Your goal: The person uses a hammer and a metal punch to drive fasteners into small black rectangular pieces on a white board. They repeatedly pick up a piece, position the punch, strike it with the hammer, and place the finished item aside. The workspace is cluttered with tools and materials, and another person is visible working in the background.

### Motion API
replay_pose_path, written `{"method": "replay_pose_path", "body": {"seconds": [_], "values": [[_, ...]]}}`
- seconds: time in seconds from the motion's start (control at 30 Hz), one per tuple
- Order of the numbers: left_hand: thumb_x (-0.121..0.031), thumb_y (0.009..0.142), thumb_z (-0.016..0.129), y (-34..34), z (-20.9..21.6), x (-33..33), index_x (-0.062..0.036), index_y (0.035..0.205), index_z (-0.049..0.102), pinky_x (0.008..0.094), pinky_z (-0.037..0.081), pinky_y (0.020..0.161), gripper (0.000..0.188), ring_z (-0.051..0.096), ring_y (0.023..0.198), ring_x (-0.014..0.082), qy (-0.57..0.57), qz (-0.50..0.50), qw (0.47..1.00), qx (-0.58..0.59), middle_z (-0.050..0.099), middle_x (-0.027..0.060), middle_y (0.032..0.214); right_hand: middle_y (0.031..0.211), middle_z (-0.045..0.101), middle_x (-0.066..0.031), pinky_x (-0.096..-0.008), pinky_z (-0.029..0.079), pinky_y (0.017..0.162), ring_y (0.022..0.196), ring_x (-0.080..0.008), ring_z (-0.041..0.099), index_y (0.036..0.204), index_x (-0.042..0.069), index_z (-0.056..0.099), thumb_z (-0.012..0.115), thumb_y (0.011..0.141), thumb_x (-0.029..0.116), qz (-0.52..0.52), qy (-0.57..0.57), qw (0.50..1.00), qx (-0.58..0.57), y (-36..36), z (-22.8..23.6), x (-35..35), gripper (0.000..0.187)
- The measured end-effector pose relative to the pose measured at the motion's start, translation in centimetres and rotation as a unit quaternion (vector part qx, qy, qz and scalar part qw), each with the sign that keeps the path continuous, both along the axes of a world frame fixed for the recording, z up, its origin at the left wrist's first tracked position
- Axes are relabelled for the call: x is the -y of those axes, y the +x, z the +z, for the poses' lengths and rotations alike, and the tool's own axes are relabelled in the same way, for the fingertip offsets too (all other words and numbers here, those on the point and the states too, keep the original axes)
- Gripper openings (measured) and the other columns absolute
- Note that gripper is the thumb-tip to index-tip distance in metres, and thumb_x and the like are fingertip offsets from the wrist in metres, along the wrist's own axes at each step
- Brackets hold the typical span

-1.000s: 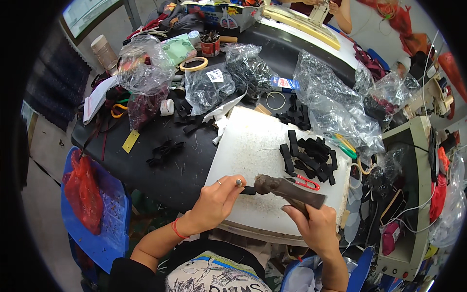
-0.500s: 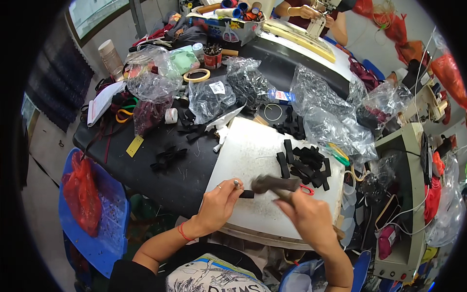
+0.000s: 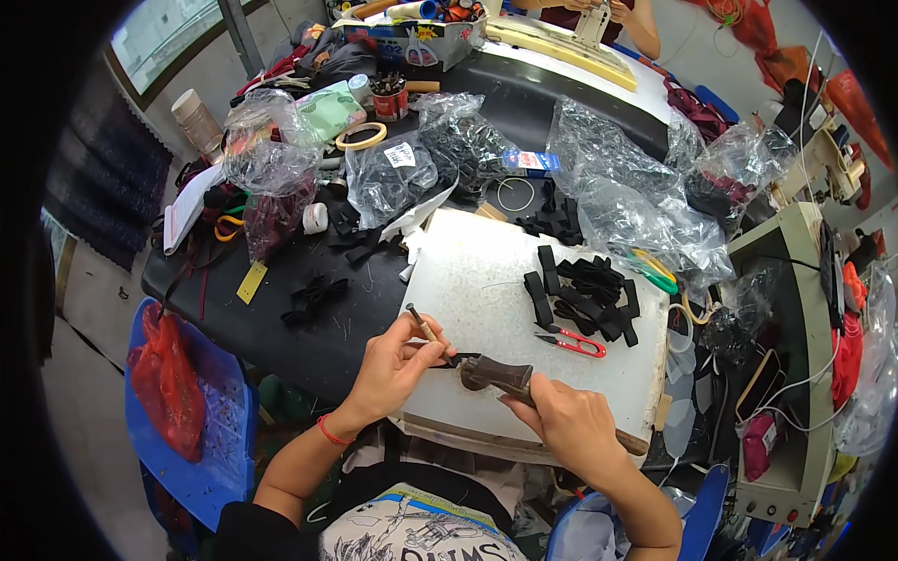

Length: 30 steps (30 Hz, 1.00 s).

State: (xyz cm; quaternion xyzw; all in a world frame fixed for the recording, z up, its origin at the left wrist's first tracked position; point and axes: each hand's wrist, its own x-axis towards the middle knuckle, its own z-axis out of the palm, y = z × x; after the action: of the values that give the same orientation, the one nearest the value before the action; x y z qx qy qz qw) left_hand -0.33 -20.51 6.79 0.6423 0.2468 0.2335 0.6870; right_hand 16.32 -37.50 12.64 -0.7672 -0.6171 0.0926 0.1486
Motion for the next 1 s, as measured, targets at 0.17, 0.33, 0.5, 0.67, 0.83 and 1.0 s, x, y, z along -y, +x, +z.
{"method": "replay_pose_path", "body": {"seconds": [0.17,0.33,0.5,0.67,0.83,1.0], "values": [[-0.002,0.093,0.057,-0.2,-0.4,0.2,0.0036,0.103,0.055,0.0281,0.057,0.077,0.011,0.069,0.089,0.0179,0.168,-0.015,0.986,0.001,0.067,0.0119,0.094,0.061,0.059,-0.013,-0.0408,0.043,0.045,0.05,-0.0324,0.058,0.076,0.004,0.049,0.07,0.086,0.032,-0.002,-0.004,1.0,0.001,0.1,0.4,0.0,0.036],[-0.003,0.088,0.063,-0.5,-0.1,1.2,0.0003,0.106,0.056,0.0366,0.054,0.062,0.019,0.067,0.074,0.0343,0.361,-0.011,0.932,0.004,0.066,0.0185,0.091,0.06,0.058,-0.008,-0.0266,0.044,0.042,0.045,-0.015,0.055,0.084,0.001,0.065,0.066,0.089,0.016,-0.096,0.211,0.972,-0.024,1.1,4.3,-0.5,0.016],[-0.004,0.088,0.064,-0.2,-0.1,1.8,0.0005,0.102,0.056,0.0389,0.054,0.059,0.017,0.066,0.072,0.0369,0.382,-0.02,0.924,-0.015,0.066,0.0191,0.088,0.061,0.056,-0.0049,-0.0293,0.041,0.042,0.044,-0.0177,0.054,0.082,0.002,0.057,0.071,0.085,0.017,-0.081,0.15,0.977,-0.131,-0.1,5.6,-1.5,0.02],[-0.005,0.089,0.064,0.6,-0.5,0.5,0.0016,0.099,0.055,0.0311,0.056,0.063,0.015,0.071,0.077,0.0247,0.239,0.051,0.968,-0.051,0.066,0.0155,0.081,0.07,0.06,-0.0091,-0.0367,0.044,0.047,0.052,-0.0295,0.056,0.085,0.005,0.061,0.077,0.078,0.021,-0.12,0.119,0.985,0.025,0.2,2.5,0.7,0.024],[-0.004,0.088,0.063,0.4,0.9,0.7,0.0021,0.107,0.053,0.0318,0.052,0.075,0.022,0.066,0.084,0.019,0.166,0.008,0.986,-0.018,0.063,0.0114,0.1,0.075,0.06,-0.0113,-0.0399,0.045,0.057,0.064,-0.0308,0.059,0.089,0.005,0.06,0.08,0.074,0.021,-0.27,0.162,0.937,0.149,1.5,-2.0,9.9,0.03],[-0.007,0.082,0.067,-0.7,1.2,-0.3,0.0001,0.105,0.056,0.0392,0.043,0.082,0.027,0.054,0.094,0.0343,0.372,-0.058,0.916,-0.139,0.058,0.0149,0.096,0.087,0.06,-0.0132,-0.0393,0.045,0.068,0.079,-0.0321,0.057,0.092,0.002,0.062,0.078,0.074,0.017,-0.337,0.14,0.917,0.159,2.7,-3.8,11.9,0.029]]}}
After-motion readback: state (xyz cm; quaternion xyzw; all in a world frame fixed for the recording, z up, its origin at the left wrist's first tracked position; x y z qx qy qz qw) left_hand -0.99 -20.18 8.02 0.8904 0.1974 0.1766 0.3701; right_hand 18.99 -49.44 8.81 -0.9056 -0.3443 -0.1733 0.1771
